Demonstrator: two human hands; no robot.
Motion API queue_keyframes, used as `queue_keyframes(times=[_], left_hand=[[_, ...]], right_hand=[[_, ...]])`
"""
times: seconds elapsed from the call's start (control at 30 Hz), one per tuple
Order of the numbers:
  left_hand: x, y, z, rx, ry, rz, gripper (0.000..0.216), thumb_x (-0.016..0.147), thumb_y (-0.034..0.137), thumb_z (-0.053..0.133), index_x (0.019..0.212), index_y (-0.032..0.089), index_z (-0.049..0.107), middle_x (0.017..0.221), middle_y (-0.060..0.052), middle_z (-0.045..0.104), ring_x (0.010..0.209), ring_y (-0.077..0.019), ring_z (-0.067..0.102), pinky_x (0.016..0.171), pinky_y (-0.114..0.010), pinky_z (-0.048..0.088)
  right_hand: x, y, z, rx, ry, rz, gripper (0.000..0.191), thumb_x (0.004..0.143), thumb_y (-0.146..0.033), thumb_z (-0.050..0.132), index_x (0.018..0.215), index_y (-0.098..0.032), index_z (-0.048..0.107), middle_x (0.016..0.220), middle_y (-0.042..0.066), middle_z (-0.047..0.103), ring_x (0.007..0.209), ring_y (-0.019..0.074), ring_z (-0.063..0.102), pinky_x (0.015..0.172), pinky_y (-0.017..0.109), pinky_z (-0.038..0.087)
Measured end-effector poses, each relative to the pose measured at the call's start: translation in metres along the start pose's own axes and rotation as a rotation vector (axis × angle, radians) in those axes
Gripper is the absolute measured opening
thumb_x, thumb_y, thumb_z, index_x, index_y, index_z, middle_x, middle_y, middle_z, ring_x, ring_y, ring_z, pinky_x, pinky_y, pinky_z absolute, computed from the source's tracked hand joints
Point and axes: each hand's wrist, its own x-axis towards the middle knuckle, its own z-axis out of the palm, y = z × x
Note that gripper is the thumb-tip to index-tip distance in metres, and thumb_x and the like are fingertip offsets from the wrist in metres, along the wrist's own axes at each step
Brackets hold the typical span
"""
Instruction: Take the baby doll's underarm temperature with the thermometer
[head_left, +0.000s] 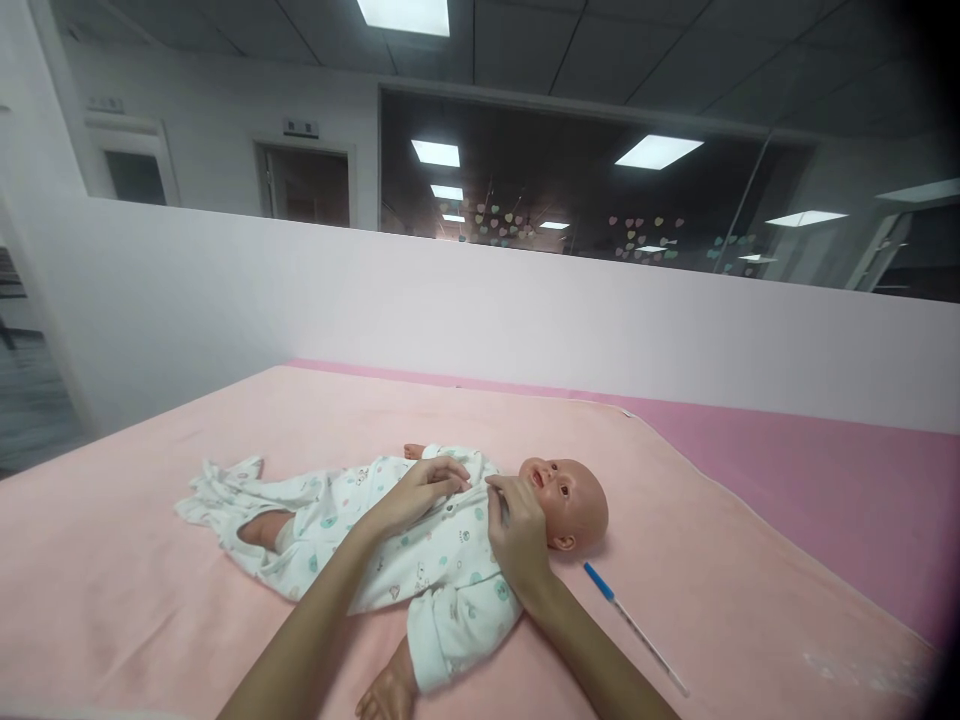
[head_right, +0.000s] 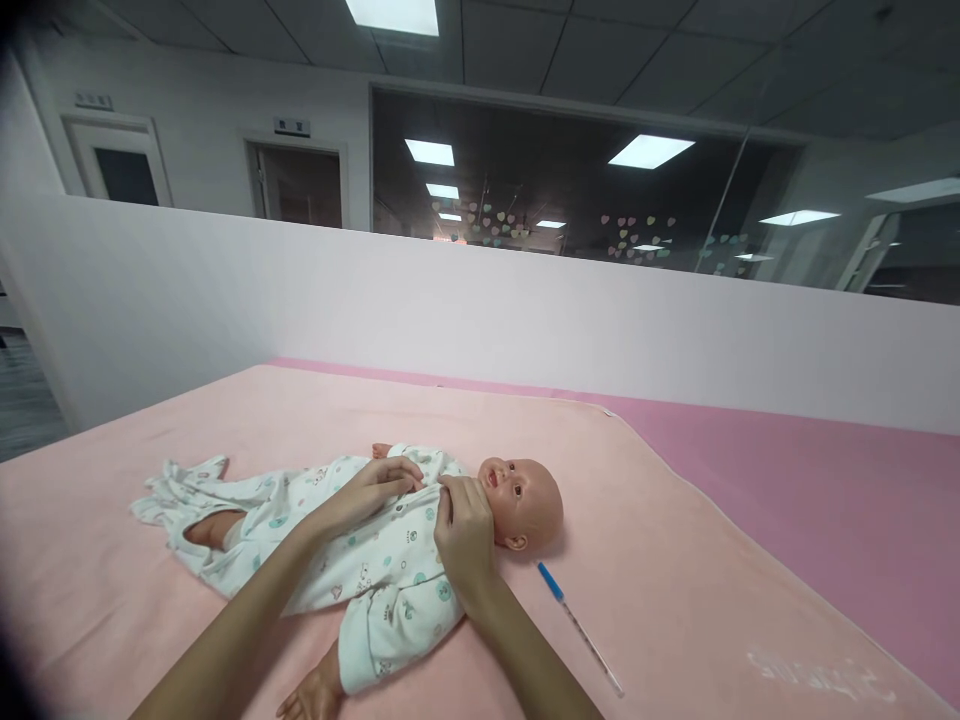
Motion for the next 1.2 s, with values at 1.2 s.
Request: queue_keyframes(times=[1.2], left_hand=[[-0.013, -0.006, -0.013, -0.150, 0.069, -0.053, 0.030, 0.065, 0.018, 0.065, 0.094, 0.016, 0.058, 0.080, -0.004, 0.066, 0.076, -0.0149, 0.060, 0.071, -0.025, 0.043]], right_hand=[[0.001, -0.017, 0.011, 0.036, -0.202, -0.122, 0.005, 0.076, -0.016, 0.048, 0.076, -0.018, 0.052, 0.074, 0.002, 0.052, 0.073, 0.0167, 0.045, 0.069, 0.030, 0.033]])
